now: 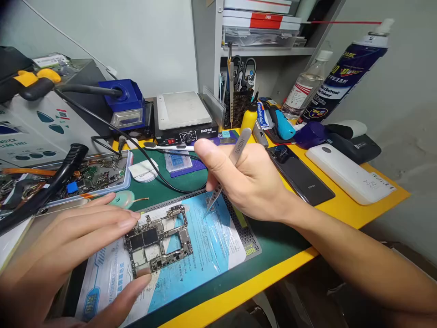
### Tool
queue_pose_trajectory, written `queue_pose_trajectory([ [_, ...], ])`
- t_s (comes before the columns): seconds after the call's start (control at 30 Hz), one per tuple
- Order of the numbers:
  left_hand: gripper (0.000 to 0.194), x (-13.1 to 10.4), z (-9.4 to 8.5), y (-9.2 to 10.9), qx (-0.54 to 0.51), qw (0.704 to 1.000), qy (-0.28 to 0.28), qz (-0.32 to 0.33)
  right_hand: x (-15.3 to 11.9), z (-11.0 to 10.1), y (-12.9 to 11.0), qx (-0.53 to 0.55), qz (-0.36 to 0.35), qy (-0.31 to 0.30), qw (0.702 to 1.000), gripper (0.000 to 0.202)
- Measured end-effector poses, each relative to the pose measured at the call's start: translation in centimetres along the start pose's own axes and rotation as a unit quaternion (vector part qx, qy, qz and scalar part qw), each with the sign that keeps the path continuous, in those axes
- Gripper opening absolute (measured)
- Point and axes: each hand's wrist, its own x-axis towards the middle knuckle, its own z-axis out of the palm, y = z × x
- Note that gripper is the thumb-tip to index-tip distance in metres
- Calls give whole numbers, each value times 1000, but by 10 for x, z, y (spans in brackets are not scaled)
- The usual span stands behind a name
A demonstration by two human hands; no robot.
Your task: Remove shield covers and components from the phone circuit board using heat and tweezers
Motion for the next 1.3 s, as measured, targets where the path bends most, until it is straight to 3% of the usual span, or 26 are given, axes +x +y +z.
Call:
queue_pose_trajectory([
  [0.1,42,5,-4,0,-2,999,4,34,1,1,2,-14,-49,-7,999,74],
  [0.23,46,5,-6,-4,13,998,-18,55,0,1,1,-54,-57,-24,997,68],
  [0.37,41,0,0,-7,13,998,8,63,3,-5,8,-89,22,-109,990,67],
  [0.4,39,-1,1,-8,9,999,1,44,5,-8,12,-95,53,-110,988,70],
  [0.47,37,-2,4,-9,4,999,0,36,13,-15,22,-158,105,-50,981,79],
  [0.53,38,-1,5,-11,10,999,12,42,21,-21,32,-240,95,-12,966,74],
  [0.7,43,3,2,-18,20,996,27,83,28,-16,45,-319,61,-84,942,70],
  [0.8,44,3,0,-20,19,994,39,97,28,-6,51,-334,50,-96,936,59],
  [0.93,41,7,1,-19,7,993,52,105,33,-1,58,-330,66,-86,938,27],
  [1.0,40,10,1,-17,5,992,62,110,36,-8,58,-344,88,-51,933,27],
  [1.1,39,11,2,-15,1,991,73,109,40,-33,52,-399,133,40,906,37],
  [1.17,41,11,2,-14,-3,991,75,107,43,-55,47,-449,183,100,869,38],
  [1.3,44,6,4,-16,-14,992,73,101,51,-82,41,-513,281,106,804,40],
])
